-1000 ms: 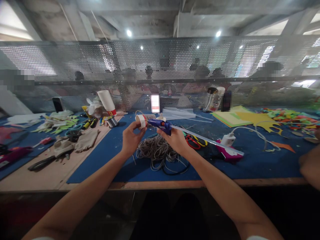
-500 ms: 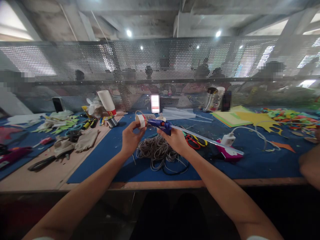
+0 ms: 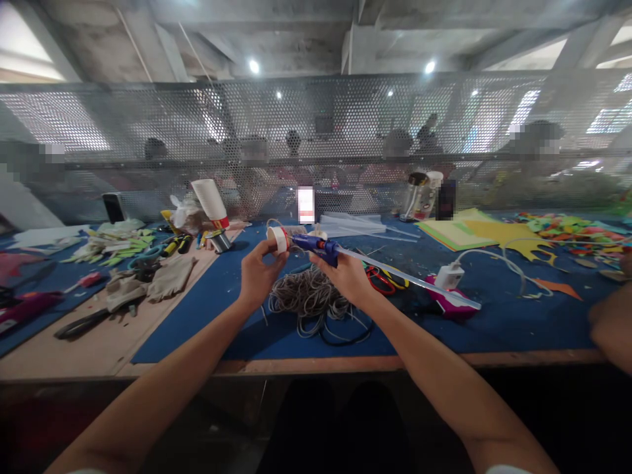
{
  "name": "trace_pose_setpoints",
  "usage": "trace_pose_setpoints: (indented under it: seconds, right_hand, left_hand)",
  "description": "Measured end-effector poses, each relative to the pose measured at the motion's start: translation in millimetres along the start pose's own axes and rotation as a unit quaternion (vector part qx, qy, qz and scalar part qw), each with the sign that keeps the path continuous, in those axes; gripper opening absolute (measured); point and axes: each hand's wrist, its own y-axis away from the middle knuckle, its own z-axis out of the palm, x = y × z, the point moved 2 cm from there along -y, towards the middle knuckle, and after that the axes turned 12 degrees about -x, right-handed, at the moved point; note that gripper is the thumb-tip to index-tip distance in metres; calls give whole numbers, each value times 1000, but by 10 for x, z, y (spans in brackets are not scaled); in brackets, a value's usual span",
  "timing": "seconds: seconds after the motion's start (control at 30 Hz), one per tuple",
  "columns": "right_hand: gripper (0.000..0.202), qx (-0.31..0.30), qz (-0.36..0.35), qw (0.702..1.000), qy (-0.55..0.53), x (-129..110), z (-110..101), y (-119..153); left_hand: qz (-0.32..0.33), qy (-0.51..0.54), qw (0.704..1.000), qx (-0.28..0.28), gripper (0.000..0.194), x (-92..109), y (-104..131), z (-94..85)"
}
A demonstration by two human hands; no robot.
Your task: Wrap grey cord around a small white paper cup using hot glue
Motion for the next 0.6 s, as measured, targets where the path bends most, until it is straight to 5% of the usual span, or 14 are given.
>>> trace_pose_setpoints:
  seconds: [0.6]
  right_hand:
    - [45, -15, 10, 1000, 1, 12, 21, 8]
  left_hand:
    - [-2, 7, 1000, 5, 23, -68, -20, 3]
